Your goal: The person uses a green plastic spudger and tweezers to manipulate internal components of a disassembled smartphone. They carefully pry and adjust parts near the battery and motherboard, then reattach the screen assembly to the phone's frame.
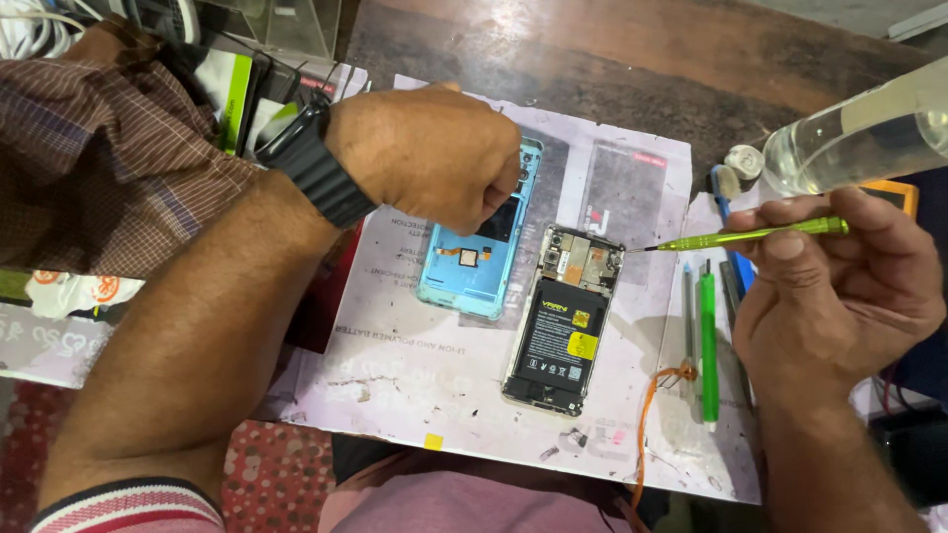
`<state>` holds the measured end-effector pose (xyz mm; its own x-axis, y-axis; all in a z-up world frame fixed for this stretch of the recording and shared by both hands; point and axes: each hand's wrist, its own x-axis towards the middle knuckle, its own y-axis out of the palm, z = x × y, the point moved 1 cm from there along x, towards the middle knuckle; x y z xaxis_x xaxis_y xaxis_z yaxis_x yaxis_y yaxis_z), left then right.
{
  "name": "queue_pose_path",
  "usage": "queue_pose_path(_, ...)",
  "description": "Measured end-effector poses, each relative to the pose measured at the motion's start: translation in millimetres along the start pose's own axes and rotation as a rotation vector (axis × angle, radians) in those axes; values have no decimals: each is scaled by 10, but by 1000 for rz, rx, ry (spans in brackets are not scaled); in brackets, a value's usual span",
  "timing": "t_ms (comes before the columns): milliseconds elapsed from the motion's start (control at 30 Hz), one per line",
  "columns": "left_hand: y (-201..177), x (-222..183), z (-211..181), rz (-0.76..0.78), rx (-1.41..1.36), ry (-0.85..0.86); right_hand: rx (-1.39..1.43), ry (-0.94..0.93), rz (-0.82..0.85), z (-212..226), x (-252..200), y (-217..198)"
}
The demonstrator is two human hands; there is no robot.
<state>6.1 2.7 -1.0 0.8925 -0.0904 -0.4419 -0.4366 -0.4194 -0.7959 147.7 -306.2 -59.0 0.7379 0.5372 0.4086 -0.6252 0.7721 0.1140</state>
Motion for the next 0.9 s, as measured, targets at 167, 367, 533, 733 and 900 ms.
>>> queue_pose_path(167, 87, 31, 20, -82, 92, 49, -1, 9, 7, -14, -12, -19)
queue_pose_path(367, 88, 26, 9, -71, 155, 8, -6, 52, 17, 15, -66, -20)
queue_pose_path(533, 61, -4, 95, -183, 193, -11, -96, 26, 111, 22, -60, -79)
queue_pose_path(733, -31, -87, 220, -260, 86, -50, -130, -4, 107, 61, -94, -21)
queue_pose_path(900, -70, -108, 246, -291, 107, 1, -146, -83, 204, 259, -23, 210)
